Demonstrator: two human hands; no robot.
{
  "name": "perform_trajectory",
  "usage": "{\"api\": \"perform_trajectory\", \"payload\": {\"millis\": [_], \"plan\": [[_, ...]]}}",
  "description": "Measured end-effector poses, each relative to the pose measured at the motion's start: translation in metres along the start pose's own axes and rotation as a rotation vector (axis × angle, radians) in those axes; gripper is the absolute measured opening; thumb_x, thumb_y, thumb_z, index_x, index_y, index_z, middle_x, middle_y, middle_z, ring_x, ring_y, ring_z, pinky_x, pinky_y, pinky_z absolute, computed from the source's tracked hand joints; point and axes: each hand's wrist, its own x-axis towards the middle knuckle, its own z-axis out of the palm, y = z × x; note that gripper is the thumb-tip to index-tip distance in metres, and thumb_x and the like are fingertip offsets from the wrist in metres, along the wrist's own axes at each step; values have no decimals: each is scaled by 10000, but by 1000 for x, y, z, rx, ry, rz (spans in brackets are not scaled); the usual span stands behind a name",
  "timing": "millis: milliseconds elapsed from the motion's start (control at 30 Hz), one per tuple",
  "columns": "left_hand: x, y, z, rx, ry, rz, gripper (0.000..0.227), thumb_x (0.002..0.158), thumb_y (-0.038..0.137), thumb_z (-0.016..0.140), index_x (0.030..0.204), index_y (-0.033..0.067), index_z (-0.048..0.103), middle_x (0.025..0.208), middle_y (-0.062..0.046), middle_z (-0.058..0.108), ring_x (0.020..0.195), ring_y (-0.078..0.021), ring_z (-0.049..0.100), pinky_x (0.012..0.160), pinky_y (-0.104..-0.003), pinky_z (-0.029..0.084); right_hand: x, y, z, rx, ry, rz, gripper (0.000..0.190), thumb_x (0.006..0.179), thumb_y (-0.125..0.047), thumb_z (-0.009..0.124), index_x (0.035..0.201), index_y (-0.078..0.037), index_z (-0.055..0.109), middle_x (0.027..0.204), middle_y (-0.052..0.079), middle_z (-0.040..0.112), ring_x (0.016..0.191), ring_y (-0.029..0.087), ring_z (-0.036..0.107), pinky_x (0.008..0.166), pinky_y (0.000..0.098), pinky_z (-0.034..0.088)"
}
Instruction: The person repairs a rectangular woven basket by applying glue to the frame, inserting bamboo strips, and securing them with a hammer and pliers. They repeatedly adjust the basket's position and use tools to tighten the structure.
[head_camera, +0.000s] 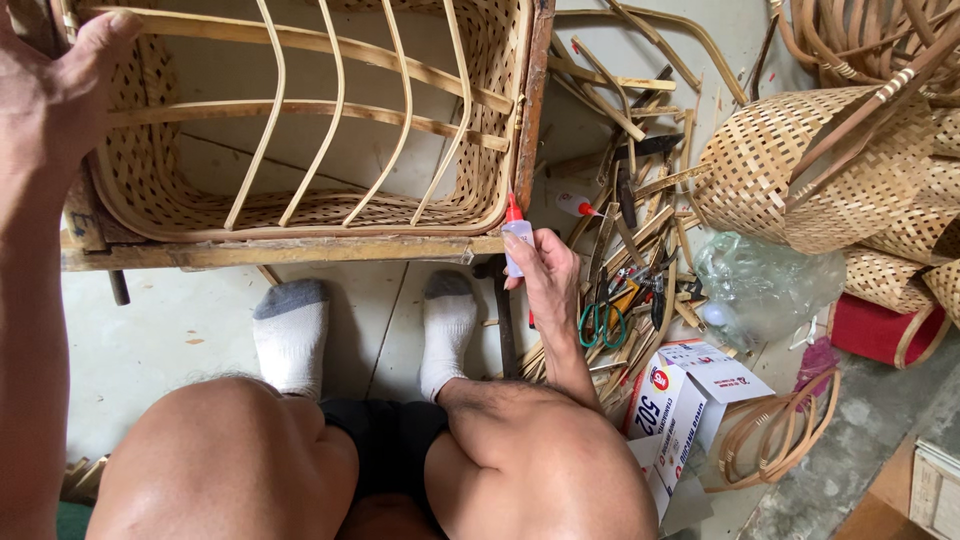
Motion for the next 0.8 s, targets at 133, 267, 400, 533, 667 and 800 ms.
{"api": "perform_trajectory", "payload": {"millis": [133, 267, 400, 533, 667, 800], "plan": [[-8, 34, -15, -60, 19, -287, 621, 1056, 670, 607, 1335, 115, 592, 1111, -177, 675, 989, -301, 690, 834, -491, 613, 1, -4, 1, -8, 12, 58, 346, 920, -319, 748, 848, 10, 671, 678, 58, 657, 509, 92, 586, 469, 237, 487], [4, 33, -10, -159, -123, -162, 632, 1100, 689, 485, 1375, 138, 626, 1208, -166, 663, 1109, -313, 625, 940, -549, 530, -6, -2, 2, 17, 23, 75, 341, 907, -325, 750, 880, 10, 691, 675, 57, 655, 490, 88, 574, 456, 234, 472], [5, 14, -4, -146, -190, -217, 702, 1136, 699, 402, 1507, 119, 538, 1276, -168, 608, 1176, -328, 585, 944, -574, 511, -18, 3, 3, 54, 27, 110, 339, 898, -328, 754, 895, 6, 694, 681, 56, 660, 484, 91, 576, 451, 237, 476], [6, 14, -5, -174, -187, -87, 586, 1121, 592, 450, 1422, 99, 545, 1226, -144, 616, 1103, -282, 589, 907, -508, 512, -34, 8, -2, 9, 5, 161, 350, 906, -350, 746, 889, -3, 700, 690, 50, 661, 515, 86, 587, 500, 231, 489], [2, 26, -17, -141, -112, 21, 417, 1121, 448, 538, 1318, 82, 573, 1159, -127, 638, 1011, -234, 603, 862, -436, 521, -49, 6, -2, -7, -55, 195, 318, 914, -304, 755, 932, 7, 686, 735, 45, 673, 597, 100, 632, 562, 244, 520], [-25, 56, -44, -120, 75, 251, 256, 1121, 304, 625, 1214, 66, 601, 1091, -109, 660, 918, -187, 617, 817, -363, 529, -53, -15, -6, -336, -65, -154, 327, 906, -199, 795, 1121, 25, 694, 937, 85, 682, 793, 160, 667, 677, 291, 558]]}}
